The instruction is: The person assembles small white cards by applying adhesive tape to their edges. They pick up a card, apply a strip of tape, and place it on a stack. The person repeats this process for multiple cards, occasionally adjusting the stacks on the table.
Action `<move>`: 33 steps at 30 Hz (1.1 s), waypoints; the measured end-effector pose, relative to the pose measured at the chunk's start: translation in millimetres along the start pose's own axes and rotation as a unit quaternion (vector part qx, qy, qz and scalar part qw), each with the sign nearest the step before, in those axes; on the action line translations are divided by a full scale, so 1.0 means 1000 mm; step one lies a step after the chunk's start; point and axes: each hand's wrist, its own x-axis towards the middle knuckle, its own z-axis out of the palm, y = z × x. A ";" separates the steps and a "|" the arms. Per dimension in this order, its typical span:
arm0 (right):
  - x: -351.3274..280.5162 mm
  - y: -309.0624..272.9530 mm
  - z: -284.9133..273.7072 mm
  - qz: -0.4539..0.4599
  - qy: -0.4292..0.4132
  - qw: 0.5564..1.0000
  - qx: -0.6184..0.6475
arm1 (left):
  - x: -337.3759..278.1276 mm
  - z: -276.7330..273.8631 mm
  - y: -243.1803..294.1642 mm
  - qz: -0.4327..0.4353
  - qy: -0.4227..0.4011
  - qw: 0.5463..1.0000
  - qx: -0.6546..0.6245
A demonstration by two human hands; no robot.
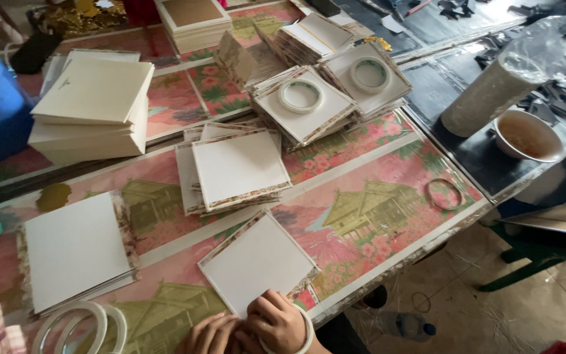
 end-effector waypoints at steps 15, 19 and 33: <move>0.004 -0.004 -0.003 0.004 0.005 1.000 0.006 | 0.032 -0.029 0.036 -0.086 -0.017 0.996 -0.007; 0.005 -0.006 -0.004 0.012 0.009 1.000 0.012 | 0.016 -0.016 0.008 -0.010 -0.056 0.997 0.052; -0.040 -0.013 -0.010 0.027 -0.037 0.992 0.121 | 0.036 -0.029 0.008 0.097 -0.019 0.975 0.199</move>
